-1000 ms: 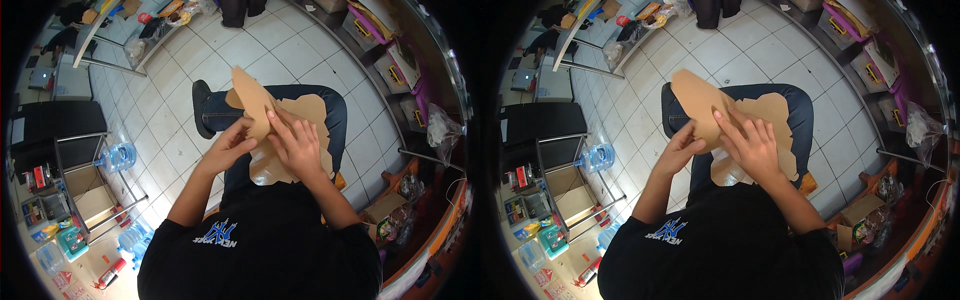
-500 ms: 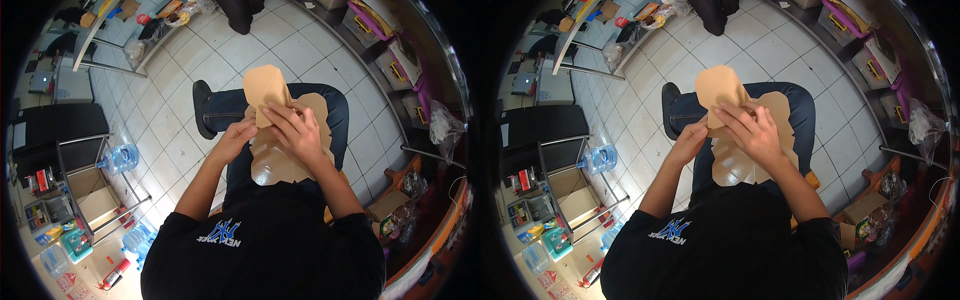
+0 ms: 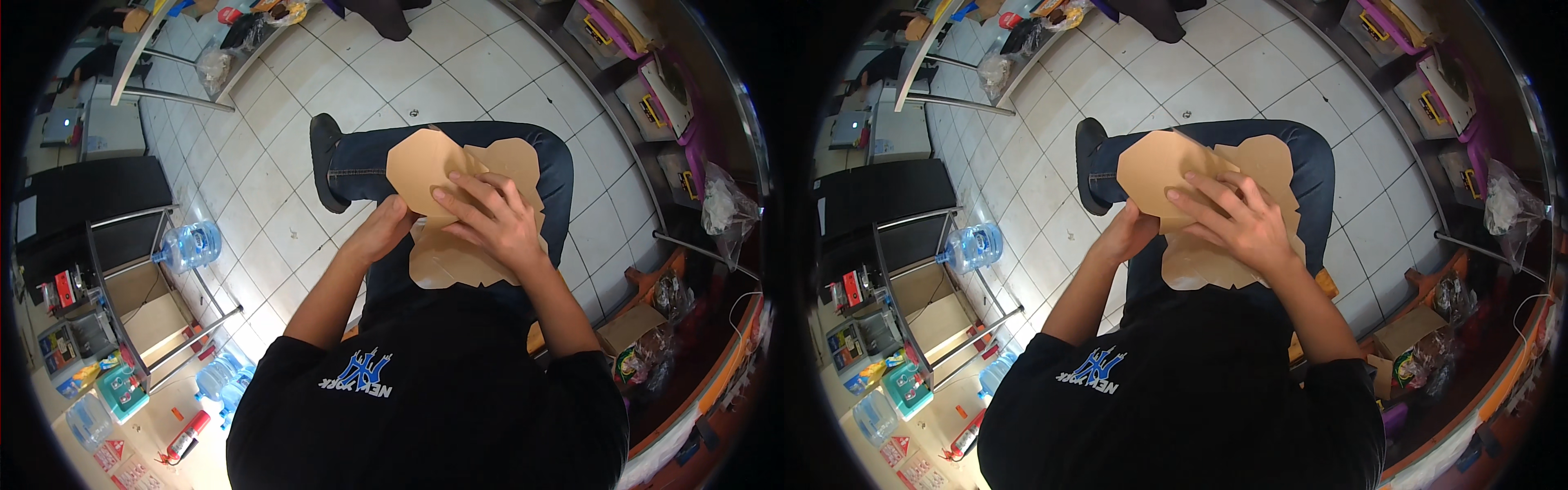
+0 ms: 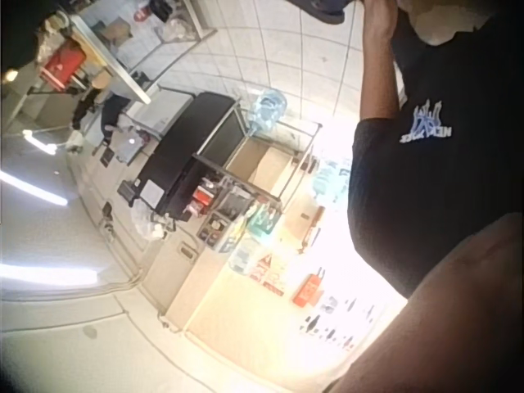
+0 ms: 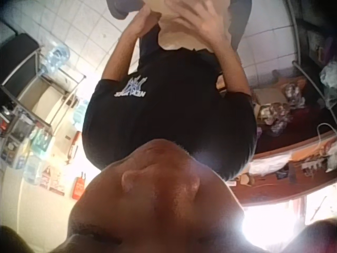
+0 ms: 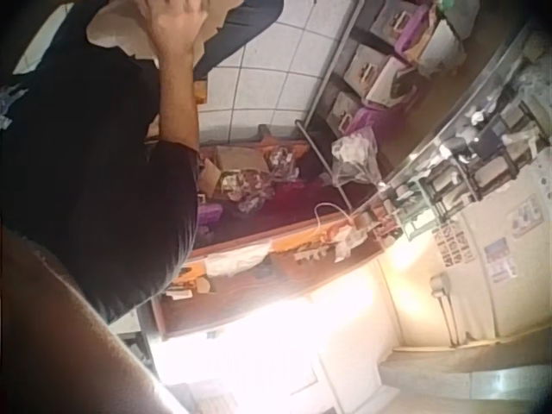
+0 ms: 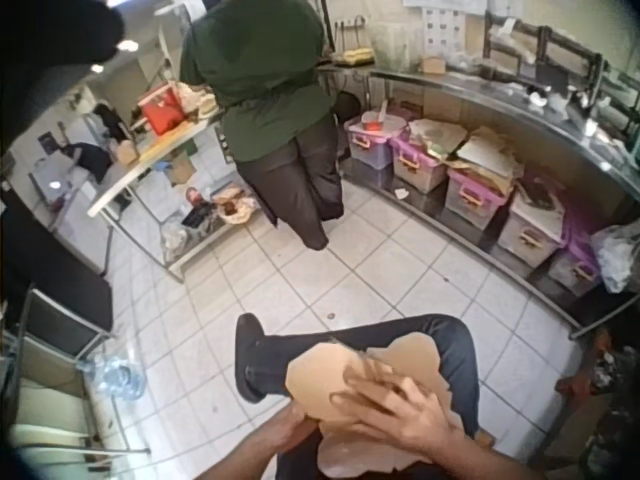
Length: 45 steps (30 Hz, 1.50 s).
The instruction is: Assembling and stacking cardboard food boxes while sitting in a commercial kitchen prep area.
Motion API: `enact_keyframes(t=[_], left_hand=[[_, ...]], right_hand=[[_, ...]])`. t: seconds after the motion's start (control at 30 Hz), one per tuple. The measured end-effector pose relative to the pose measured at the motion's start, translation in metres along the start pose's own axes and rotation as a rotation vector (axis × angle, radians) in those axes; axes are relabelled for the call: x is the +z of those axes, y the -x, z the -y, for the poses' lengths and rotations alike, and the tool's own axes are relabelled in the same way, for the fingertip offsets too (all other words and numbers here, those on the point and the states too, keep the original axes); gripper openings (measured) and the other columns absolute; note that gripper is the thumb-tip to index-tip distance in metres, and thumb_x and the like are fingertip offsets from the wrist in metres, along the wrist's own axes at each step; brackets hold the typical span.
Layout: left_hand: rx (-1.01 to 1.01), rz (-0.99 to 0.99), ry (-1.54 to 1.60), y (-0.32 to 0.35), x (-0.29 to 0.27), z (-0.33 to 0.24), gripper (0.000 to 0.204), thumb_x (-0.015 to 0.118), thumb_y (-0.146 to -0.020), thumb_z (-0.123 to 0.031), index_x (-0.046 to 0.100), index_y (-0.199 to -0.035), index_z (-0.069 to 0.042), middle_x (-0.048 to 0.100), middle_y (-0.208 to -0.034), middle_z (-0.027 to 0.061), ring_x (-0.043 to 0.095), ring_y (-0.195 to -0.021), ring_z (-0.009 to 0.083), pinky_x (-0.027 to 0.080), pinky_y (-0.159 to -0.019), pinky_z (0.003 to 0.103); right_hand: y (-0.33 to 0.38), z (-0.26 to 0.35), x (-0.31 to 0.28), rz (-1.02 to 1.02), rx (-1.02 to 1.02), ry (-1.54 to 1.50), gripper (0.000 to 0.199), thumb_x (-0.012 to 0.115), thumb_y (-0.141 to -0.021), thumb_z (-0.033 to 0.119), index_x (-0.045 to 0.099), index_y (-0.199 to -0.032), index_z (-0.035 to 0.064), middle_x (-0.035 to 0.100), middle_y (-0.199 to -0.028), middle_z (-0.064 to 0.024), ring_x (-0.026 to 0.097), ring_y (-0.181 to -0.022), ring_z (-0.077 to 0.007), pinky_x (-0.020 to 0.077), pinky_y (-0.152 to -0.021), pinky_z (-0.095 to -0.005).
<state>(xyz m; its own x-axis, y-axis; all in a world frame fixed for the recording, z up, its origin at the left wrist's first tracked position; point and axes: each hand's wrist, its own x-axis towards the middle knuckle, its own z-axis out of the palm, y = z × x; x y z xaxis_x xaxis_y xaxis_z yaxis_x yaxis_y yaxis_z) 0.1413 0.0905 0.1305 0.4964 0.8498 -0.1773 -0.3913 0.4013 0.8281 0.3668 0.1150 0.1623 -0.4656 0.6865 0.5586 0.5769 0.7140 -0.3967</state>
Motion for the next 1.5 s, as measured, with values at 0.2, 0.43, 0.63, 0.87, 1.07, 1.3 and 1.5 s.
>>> enact_keyframes(t=[0.2,0.43,0.63,0.87,1.07,1.3,1.5], left_hand=[[-0.122,-0.163,-0.038,-0.014,0.007,-0.015,0.077,0.042,-0.099,-0.064,0.039,-0.148,-0.005,0.045,-0.147,0.0089,0.039,-0.138,0.0220,0.031,-0.114,0.040],[-0.223,-0.324,-0.322,-0.025,0.016,-0.018,0.063,0.042,-0.104,-0.053,0.050,-0.139,-0.001,0.060,-0.130,0.0112,0.057,-0.117,0.0187,0.046,-0.098,0.034],[0.068,-0.521,-0.580,-0.032,0.040,0.019,0.049,0.043,-0.106,-0.037,0.054,-0.132,0.003,0.063,-0.126,0.0180,0.058,-0.118,0.0241,0.045,-0.100,0.038],[0.517,-0.601,-0.820,-0.032,0.058,0.007,0.028,0.053,-0.101,-0.022,0.056,-0.116,0.002,0.059,-0.107,0.0222,0.058,-0.095,0.0334,0.047,-0.082,0.038],[0.494,-0.491,-0.630,-0.036,0.061,-0.001,0.028,0.056,-0.100,-0.018,0.054,-0.119,0.002,0.060,-0.108,0.0164,0.060,-0.098,0.0244,0.048,-0.084,0.036],[0.526,-0.486,-0.600,-0.024,0.068,-0.017,0.030,0.056,-0.100,-0.018,0.053,-0.122,0.003,0.057,-0.116,0.0176,0.057,-0.107,0.0277,0.046,-0.091,0.039],[0.351,-0.465,-0.603,-0.019,0.064,-0.037,0.051,0.047,-0.104,-0.027,0.032,-0.143,0.002,0.053,-0.129,0.0229,0.050,-0.122,0.0355,0.039,-0.102,0.042]], right_hand=[[0.003,-0.017,0.006,0.062,-0.111,0.158,0.063,0.077,-0.069,0.040,0.065,-0.130,0.0312,0.061,-0.128,0.0071,0.059,-0.096,-0.0204,0.0557,-0.078,-0.0332],[0.000,-0.026,0.007,0.037,-0.280,0.110,0.046,0.078,-0.073,0.031,0.070,-0.119,0.0275,0.061,-0.119,0.0023,0.058,-0.101,-0.0243,0.0497,-0.079,-0.0373],[0.024,0.005,0.020,-0.115,0.419,-0.170,0.017,0.082,-0.076,0.010,0.071,-0.088,0.0139,0.050,-0.084,-0.0057,0.047,-0.080,-0.0257,0.0388,-0.069,-0.0349],[0.018,0.037,0.028,-0.308,0.837,-1.016,0.011,0.064,-0.097,0.008,0.053,-0.098,0.0052,0.048,-0.079,0.0036,0.042,-0.068,-0.0038,0.0350,-0.059,-0.0216],[-0.004,0.025,0.027,-0.375,0.820,-1.065,0.018,0.060,-0.099,0.010,0.047,-0.088,0.0077,0.048,-0.077,0.0042,0.041,-0.065,-0.0016,0.0335,-0.058,-0.0185],[-0.020,0.037,0.028,-0.421,0.652,-1.020,0.014,0.052,-0.100,0.005,0.043,-0.092,0.0097,0.049,-0.086,0.0010,0.045,-0.069,-0.0047,0.0390,-0.059,-0.0205],[-0.036,0.024,0.030,-0.364,0.541,-0.545,0.060,0.058,-0.098,0.013,0.026,-0.148,0.0019,0.042,-0.123,-0.0122,0.045,-0.106,-0.0189,0.0400,-0.094,-0.0352]])
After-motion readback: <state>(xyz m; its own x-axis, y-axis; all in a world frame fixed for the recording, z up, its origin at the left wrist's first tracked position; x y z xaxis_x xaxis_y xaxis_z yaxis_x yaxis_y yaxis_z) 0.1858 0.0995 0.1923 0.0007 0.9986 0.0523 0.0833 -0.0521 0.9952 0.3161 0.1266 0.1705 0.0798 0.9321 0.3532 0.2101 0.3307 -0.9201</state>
